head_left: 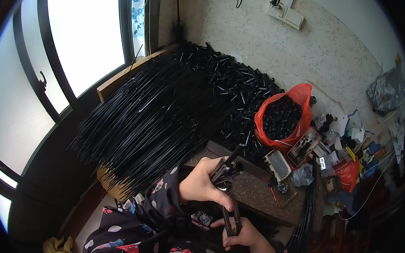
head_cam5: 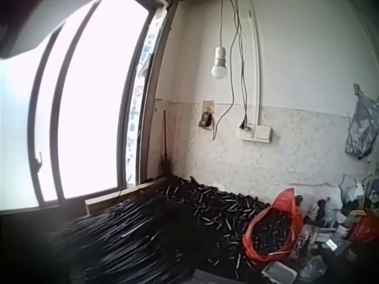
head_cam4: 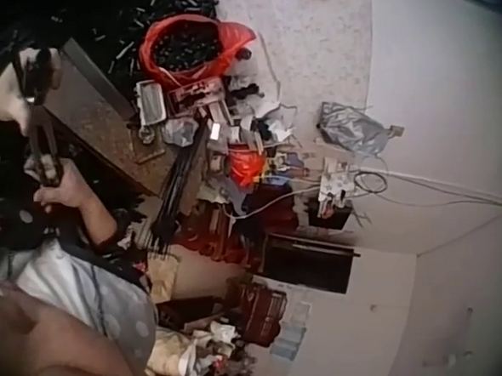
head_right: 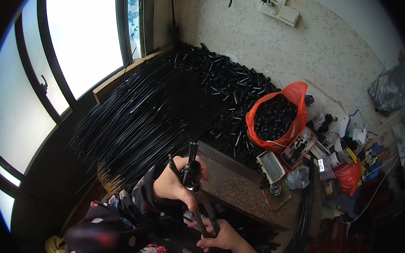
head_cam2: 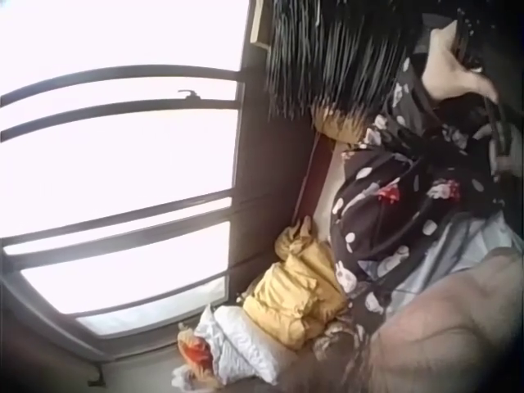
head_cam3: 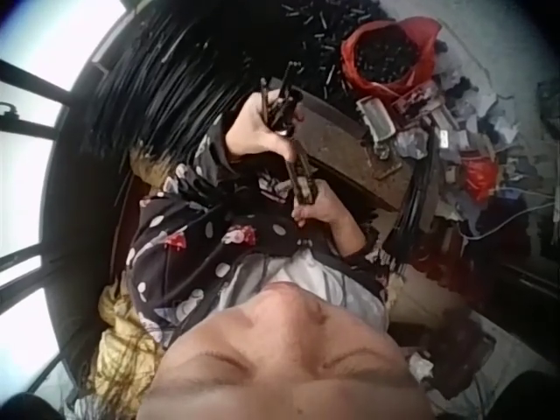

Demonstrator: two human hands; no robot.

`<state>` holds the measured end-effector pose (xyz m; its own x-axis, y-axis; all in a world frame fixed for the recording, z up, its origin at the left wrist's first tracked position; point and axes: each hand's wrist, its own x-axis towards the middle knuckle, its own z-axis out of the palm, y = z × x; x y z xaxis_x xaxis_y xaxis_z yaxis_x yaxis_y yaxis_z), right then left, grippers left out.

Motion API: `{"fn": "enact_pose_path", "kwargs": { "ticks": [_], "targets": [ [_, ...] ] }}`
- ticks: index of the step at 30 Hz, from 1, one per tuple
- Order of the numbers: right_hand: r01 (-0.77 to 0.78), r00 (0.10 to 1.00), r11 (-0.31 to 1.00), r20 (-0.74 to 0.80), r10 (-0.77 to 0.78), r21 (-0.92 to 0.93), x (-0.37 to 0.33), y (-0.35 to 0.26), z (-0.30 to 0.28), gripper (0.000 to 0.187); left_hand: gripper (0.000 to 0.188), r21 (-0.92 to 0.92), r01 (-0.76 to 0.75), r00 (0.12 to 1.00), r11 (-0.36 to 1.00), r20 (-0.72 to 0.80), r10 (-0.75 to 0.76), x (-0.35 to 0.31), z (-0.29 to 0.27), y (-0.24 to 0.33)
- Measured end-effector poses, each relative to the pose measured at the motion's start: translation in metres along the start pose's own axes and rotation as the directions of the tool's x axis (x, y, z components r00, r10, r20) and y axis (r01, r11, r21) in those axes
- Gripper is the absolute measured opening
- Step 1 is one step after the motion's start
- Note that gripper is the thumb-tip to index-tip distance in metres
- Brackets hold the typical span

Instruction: Assembling small plastic connectors onto black wires and crimping them using pliers.

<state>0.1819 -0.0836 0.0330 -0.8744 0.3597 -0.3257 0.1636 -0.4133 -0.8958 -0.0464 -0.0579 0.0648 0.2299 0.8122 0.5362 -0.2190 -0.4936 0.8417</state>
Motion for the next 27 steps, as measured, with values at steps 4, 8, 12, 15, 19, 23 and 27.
{"fn": "enact_pose_path", "kwargs": {
  "ticks": [4,8,12,15,19,23,27],
  "targets": [
    [0.032,0.489,0.255,-0.207,-0.847,-0.966,0.005,0.0,-0.007,0.058,0.063,0.057,0.029,0.998,0.998,-0.053,-0.026,-0.002,0.0,-0.001],
    [-0.025,0.548,0.191,-0.173,-0.818,-0.981,0.001,0.0,0.005,0.044,0.065,-0.055,0.11,0.99,0.992,-0.083,-0.114,0.001,0.002,-0.001],
    [0.161,0.912,0.935,-0.314,-0.263,-0.317,-0.005,0.015,0.011,0.031,0.052,0.074,0.092,0.991,0.993,-0.104,-0.084,0.002,0.01,-0.001],
    [0.274,0.95,0.956,-0.124,-0.286,-0.102,-0.009,0.005,-0.002,0.037,0.044,0.131,0.09,0.989,0.987,-0.125,-0.073,0.004,0.014,0.007],
    [0.159,0.987,0.976,0.014,-0.163,0.152,-0.014,0.001,-0.005,0.054,0.038,0.133,0.081,0.984,0.988,-0.169,-0.058,0.001,0.018,0.006],
    [0.201,0.962,0.98,-0.191,-0.195,0.012,-0.006,0.03,0.006,0.045,0.035,0.121,0.143,0.981,0.982,-0.146,-0.125,0.002,0.028,-0.002],
    [0.268,0.928,0.929,-0.326,-0.178,0.255,0.01,0.066,0.009,0.016,0.03,-0.002,0.377,0.902,0.926,-0.226,-0.368,0.008,0.05,-0.031]
  ]
}}
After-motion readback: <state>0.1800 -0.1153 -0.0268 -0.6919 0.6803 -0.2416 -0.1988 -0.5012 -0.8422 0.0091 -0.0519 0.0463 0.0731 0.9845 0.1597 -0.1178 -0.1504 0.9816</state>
